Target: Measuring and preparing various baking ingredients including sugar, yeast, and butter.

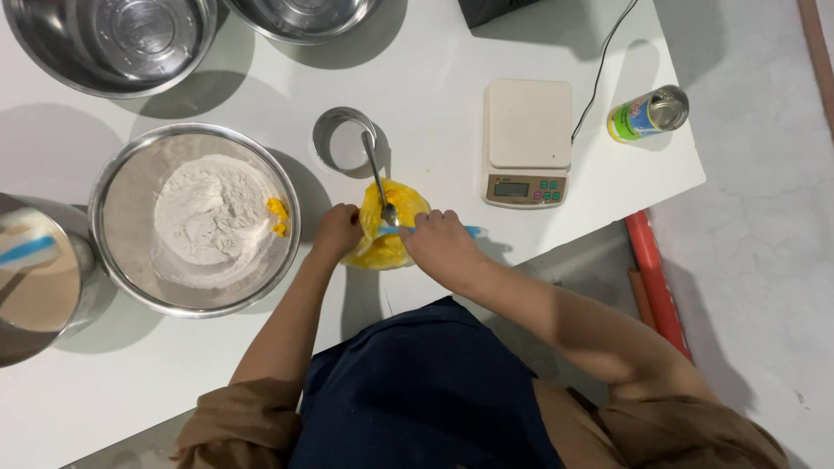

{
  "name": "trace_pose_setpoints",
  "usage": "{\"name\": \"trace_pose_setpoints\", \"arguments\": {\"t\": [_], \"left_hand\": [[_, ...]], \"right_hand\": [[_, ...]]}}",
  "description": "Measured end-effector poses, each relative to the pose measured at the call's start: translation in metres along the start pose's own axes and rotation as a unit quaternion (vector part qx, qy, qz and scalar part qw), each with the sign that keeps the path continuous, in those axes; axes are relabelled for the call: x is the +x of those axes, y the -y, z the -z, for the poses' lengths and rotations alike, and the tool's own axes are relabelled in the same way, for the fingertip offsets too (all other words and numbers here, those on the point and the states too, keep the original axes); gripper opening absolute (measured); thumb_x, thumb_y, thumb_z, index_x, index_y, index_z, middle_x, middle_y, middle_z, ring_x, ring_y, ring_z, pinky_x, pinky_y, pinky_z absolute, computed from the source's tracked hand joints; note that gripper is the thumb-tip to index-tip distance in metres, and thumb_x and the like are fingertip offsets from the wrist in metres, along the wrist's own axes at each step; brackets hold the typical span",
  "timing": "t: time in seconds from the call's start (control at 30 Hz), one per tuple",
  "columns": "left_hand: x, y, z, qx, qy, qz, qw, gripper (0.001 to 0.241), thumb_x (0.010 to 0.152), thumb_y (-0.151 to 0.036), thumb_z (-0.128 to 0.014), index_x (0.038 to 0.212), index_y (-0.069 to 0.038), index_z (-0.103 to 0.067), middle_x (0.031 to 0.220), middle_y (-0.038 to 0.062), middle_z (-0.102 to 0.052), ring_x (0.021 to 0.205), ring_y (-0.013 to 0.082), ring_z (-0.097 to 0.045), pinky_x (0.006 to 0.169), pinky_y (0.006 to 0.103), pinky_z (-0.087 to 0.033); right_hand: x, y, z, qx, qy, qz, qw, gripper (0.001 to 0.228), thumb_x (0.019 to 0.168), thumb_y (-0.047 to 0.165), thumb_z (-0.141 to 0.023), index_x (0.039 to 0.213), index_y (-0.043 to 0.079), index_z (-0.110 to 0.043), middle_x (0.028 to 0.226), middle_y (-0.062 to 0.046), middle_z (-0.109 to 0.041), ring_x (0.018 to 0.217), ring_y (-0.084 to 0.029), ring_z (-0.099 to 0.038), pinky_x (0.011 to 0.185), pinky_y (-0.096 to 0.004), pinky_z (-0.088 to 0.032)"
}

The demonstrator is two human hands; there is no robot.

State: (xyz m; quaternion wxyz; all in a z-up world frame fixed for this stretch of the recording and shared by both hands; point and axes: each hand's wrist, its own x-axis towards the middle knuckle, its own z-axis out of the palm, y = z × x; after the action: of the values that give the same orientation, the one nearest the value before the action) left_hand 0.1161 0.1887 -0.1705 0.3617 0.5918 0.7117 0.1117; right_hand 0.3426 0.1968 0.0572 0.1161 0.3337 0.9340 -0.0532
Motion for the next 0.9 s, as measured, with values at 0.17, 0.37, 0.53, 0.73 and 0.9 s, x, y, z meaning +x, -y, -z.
{"name": "trace_pose_setpoints", "arguments": {"t": [0.17, 0.37, 0.53, 0.73, 0.9], "left_hand": [[-0.005, 0.031, -0.003, -0.240, 0.058, 0.108, 0.963, 0.028, 0.096, -0.024, -0.059, 0.109, -0.003, -0.072, 0.100, 0.014, -0.074, 0.093, 0.0301, -0.070, 0.084, 0.0407, -0.055], [-0.078, -0.022, 0.068, -0.532, 0.128, 0.336, 0.767, 0.042, 0.104, -0.039, -0.046, 0.114, -0.005, -0.069, 0.097, 0.007, -0.068, 0.086, 0.0213, -0.063, 0.079, 0.0384, -0.054], [-0.077, 0.049, -0.019, -0.683, -0.007, 0.278, 0.676, 0.030, 0.104, -0.024, -0.050, 0.113, -0.002, -0.068, 0.105, 0.010, -0.069, 0.094, 0.0226, -0.066, 0.084, 0.0378, -0.055], [-0.092, 0.022, -0.011, -0.734, -0.060, 0.291, 0.610, 0.031, 0.102, -0.023, -0.042, 0.114, -0.003, -0.062, 0.110, 0.009, -0.069, 0.102, 0.0207, -0.068, 0.092, 0.0357, -0.056], [-0.080, 0.086, -0.078, -0.829, 0.127, 0.198, 0.508, 0.024, 0.107, -0.021, -0.049, 0.113, 0.000, -0.058, 0.103, 0.013, -0.065, 0.088, 0.0229, -0.069, 0.079, 0.0347, -0.061]], "right_hand": [[-0.016, 0.004, -0.005, 0.024, -0.031, -0.031, 0.999, 0.033, 0.082, 0.011, -0.064, 0.114, 0.008, -0.070, 0.084, -0.010, -0.064, 0.077, -0.028, -0.065, 0.064, -0.041, -0.048], [-0.042, 0.002, -0.047, 0.208, 0.048, -0.110, 0.971, 0.029, 0.085, 0.000, -0.058, 0.113, -0.001, -0.063, 0.098, -0.019, -0.063, 0.084, -0.037, -0.068, 0.068, -0.048, -0.056], [-0.064, 0.004, -0.038, 0.269, 0.014, -0.167, 0.949, 0.032, 0.087, -0.002, -0.055, 0.118, 0.004, -0.062, 0.093, -0.019, -0.064, 0.079, -0.040, -0.067, 0.069, -0.050, -0.055], [-0.087, 0.013, -0.027, 0.275, 0.053, -0.312, 0.908, 0.026, 0.094, 0.011, -0.056, 0.119, 0.009, -0.063, 0.088, -0.016, -0.070, 0.083, -0.039, -0.067, 0.073, -0.052, -0.053], [-0.099, 0.046, -0.048, 0.280, 0.035, -0.298, 0.912, 0.037, 0.098, 0.008, -0.051, 0.133, 0.013, -0.062, 0.093, -0.018, -0.068, 0.081, -0.040, -0.067, 0.074, -0.051, -0.053]]}}
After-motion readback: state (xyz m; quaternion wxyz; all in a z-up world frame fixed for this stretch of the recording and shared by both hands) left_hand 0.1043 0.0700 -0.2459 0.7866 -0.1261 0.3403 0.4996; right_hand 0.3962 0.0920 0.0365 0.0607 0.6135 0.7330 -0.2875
